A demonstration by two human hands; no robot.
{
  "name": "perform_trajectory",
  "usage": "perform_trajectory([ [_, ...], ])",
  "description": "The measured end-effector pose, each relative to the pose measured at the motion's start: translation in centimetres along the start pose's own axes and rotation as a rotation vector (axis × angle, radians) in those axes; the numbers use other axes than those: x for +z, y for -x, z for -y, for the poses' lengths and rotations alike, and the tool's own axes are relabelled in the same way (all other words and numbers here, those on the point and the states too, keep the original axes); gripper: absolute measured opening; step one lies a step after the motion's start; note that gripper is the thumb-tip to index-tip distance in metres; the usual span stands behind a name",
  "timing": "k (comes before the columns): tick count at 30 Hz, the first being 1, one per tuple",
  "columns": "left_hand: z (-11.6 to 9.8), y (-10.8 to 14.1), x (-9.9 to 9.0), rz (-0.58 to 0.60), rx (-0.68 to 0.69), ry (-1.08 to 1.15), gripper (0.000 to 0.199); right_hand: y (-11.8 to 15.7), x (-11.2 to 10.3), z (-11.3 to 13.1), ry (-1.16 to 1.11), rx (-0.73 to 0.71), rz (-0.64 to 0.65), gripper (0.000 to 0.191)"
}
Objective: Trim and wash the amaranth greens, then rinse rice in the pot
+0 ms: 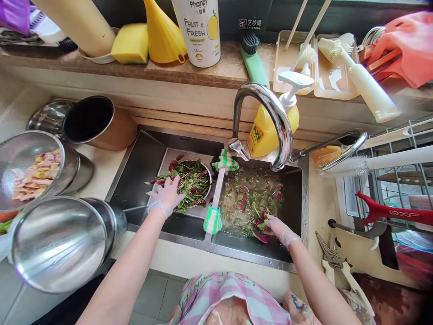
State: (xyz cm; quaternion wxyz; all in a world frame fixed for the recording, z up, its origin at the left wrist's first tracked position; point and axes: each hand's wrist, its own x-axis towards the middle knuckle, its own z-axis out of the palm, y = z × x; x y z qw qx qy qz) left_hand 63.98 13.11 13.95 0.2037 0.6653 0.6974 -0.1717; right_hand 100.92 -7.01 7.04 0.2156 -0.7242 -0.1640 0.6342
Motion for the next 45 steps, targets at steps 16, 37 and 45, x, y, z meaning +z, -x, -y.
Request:
perform_trajectory([
  [16,-15.7,10.2,0.4,0.253,0.724,0.604,0.038,5.0,1.4,3.4,-0.124,-0.196,0.11,0.037],
  [37,-16.0,14.9,10.2,0.242,0.43,0.339,0.031,3.7,7.0,-1.2,0.303,-0.26,-0.641,0.036],
  [45,-12.4,17.1,8.9,0.207,0.476,0.628,0.026,3.1,0.8,0.4,-0.164,-0.343,-0.334,0.04],
])
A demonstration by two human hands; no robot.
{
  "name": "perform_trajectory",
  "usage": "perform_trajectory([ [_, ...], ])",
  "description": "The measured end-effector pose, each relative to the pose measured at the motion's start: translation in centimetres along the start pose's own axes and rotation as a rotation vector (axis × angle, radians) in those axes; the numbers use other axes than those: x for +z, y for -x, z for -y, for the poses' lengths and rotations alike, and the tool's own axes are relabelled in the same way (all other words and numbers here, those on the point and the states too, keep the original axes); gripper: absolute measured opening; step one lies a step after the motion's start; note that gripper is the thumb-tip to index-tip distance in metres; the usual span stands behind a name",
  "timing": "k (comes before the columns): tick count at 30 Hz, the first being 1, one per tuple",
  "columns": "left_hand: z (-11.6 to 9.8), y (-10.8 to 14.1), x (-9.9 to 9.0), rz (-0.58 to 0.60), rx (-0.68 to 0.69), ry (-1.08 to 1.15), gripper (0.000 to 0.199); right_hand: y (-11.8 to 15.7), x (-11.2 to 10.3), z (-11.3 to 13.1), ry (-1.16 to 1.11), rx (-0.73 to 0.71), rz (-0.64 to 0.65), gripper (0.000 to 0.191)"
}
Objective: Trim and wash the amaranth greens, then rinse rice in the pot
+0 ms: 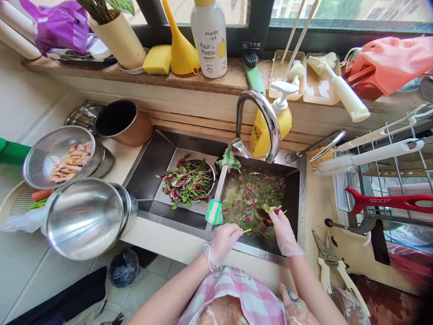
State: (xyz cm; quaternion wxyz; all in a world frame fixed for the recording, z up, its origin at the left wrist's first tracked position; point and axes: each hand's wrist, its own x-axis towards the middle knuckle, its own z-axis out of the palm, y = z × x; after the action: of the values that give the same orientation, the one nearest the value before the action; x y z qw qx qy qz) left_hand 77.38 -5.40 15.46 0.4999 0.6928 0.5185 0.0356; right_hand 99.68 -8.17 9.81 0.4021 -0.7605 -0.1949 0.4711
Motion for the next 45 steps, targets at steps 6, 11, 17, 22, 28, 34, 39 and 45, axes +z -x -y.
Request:
perform_trajectory([
  [6,2.0,2.7,-3.3,-0.241,-0.057,0.21,0.027,0.9,-0.2,2.2,0.098,0.172,0.028,0.029],
  [11,4.9,6.9,-5.3,-0.401,-0.107,0.345,0.03,5.0,5.8,9.6,-0.268,0.087,0.372,0.043],
  [17,8.1,11.6,-6.0,-0.507,-0.162,0.416,0.037,5.7,21.0,15.4,-0.352,-0.07,0.443,0.037],
  [22,10.7,13.2,-6.5,-0.53,-0.188,0.456,0.037,3.6,27.1,13.8,0.081,-0.193,0.307,0.041],
  [28,11.1,12.1,-7.2,-0.478,-0.19,0.529,0.036,3.8,17.3,8.4,0.362,-0.59,0.216,0.027],
  [34,9.8,11.0,-6.4,-0.484,-0.172,0.596,0.028,-5.5,5.4,6.3,1.115,-0.378,0.025,0.042],
  [39,9.7,11.9,-4.6,-0.458,-0.227,0.572,0.027,-9.4,5.1,4.7,1.448,-0.339,0.44,0.048],
  [45,9.0,12.3,-3.6,-0.511,-0.265,0.61,0.025,-9.1,3.4,4.5,1.611,-0.287,0.443,0.046],
])
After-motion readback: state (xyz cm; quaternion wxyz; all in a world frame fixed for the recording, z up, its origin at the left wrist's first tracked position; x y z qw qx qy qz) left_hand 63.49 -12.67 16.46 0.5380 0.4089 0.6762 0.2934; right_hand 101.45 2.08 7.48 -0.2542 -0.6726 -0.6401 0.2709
